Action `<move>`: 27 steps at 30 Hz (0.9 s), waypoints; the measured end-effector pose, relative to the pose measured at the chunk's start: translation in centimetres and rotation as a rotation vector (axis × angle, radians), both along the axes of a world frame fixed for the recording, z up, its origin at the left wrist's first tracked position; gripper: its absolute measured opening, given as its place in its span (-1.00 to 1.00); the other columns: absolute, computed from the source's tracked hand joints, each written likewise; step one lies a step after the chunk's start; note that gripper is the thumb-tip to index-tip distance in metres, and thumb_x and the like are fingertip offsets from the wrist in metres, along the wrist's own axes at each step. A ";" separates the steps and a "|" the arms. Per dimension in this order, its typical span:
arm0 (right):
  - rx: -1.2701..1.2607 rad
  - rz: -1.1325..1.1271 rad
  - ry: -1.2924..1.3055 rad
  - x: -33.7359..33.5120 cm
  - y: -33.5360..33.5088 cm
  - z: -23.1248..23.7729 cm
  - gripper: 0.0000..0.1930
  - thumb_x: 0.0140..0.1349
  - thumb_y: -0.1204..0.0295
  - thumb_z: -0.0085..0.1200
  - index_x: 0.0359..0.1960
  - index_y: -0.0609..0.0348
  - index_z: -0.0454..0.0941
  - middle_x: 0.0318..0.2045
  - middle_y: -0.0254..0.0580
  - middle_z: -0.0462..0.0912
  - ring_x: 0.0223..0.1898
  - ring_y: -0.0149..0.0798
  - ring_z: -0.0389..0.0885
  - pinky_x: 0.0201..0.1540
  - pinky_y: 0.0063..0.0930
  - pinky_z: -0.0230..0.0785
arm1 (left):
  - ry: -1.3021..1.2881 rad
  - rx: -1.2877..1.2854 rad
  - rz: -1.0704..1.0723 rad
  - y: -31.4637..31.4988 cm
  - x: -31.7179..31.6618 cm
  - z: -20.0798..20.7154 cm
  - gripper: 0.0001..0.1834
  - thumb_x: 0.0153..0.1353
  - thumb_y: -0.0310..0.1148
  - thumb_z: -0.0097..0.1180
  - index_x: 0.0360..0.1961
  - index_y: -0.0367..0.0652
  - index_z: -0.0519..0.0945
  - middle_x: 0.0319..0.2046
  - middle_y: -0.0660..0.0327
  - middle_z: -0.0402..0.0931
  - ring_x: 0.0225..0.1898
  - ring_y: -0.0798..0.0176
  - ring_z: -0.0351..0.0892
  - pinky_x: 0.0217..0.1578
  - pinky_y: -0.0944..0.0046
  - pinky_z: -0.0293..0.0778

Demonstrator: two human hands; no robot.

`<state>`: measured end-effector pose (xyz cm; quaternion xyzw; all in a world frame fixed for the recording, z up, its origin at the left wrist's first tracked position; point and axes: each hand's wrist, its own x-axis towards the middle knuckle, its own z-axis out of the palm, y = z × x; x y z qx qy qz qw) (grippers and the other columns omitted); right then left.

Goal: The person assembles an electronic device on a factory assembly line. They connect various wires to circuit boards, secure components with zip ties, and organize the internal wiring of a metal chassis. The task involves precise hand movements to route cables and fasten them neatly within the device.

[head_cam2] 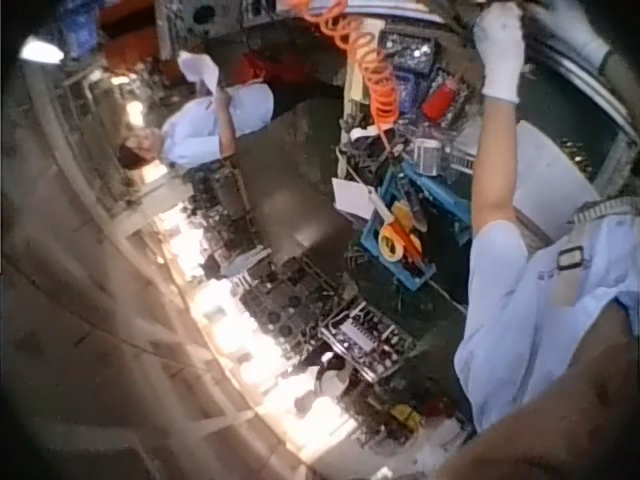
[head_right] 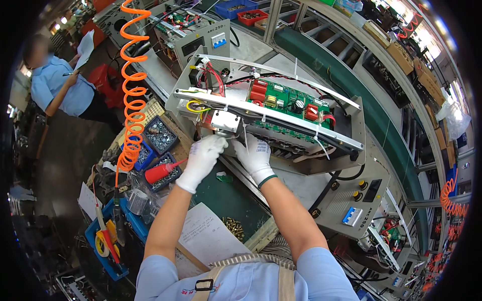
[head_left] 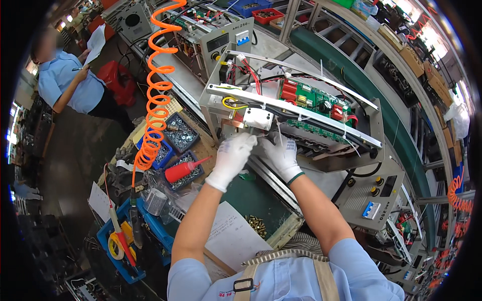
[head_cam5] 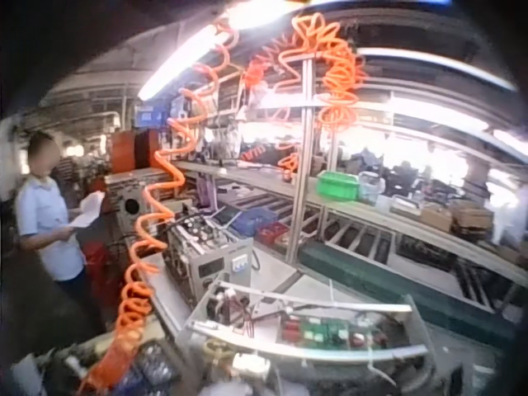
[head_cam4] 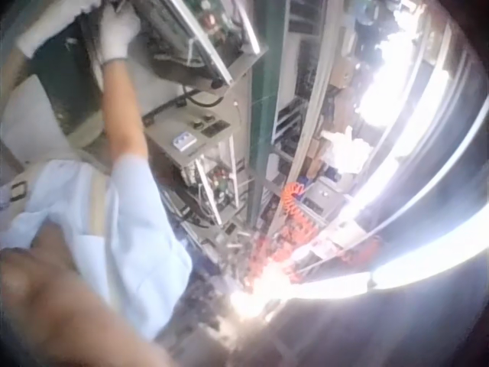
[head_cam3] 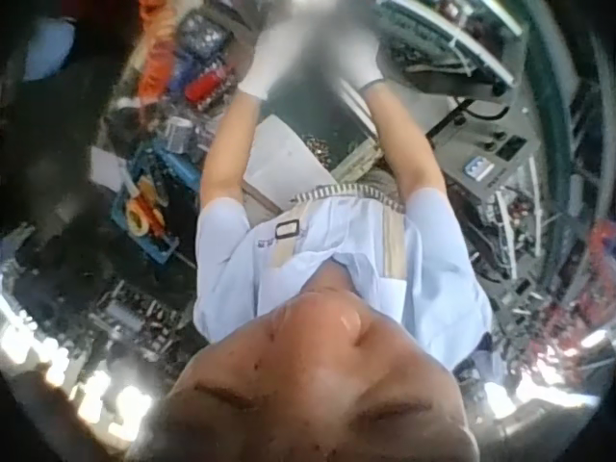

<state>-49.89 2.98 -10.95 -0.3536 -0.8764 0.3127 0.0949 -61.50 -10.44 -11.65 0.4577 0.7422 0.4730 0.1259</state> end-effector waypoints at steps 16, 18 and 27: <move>-0.332 0.390 0.135 11.9 -4.9 2.6 -0.84 0.24 0.44 0.12 -0.20 0.18 0.67 -0.42 -0.14 0.68 -0.35 -0.21 0.66 -0.27 -0.37 0.48 | -1.237 -0.349 -0.316 -3.6 10.8 -1.5 -0.74 0.12 -0.60 -0.05 -0.29 -0.12 0.66 -0.53 0.50 0.45 -0.64 0.65 0.21 -0.65 0.54 0.09; -0.298 0.228 0.398 12.5 -4.8 2.5 -0.82 0.23 0.47 0.15 -0.16 0.19 0.65 -0.36 -0.14 0.70 -0.36 -0.32 0.66 -0.27 -0.44 0.50 | -0.380 -0.007 -0.375 -4.9 9.2 -5.6 -0.76 0.16 -0.58 -0.05 -0.28 -0.14 0.67 -0.47 0.45 0.52 -0.58 0.60 0.33 -0.59 0.53 0.23; -0.783 0.027 0.608 12.5 -3.0 2.4 -0.74 0.28 0.55 0.13 -0.01 0.32 0.56 -0.21 -0.26 0.66 -0.23 -0.44 0.64 -0.15 -0.54 0.50 | -0.699 -0.313 -0.213 -3.0 7.7 5.0 -0.64 0.29 -0.22 0.15 0.01 -0.21 0.60 -0.48 0.41 0.51 -0.55 0.62 0.32 -0.58 0.52 0.24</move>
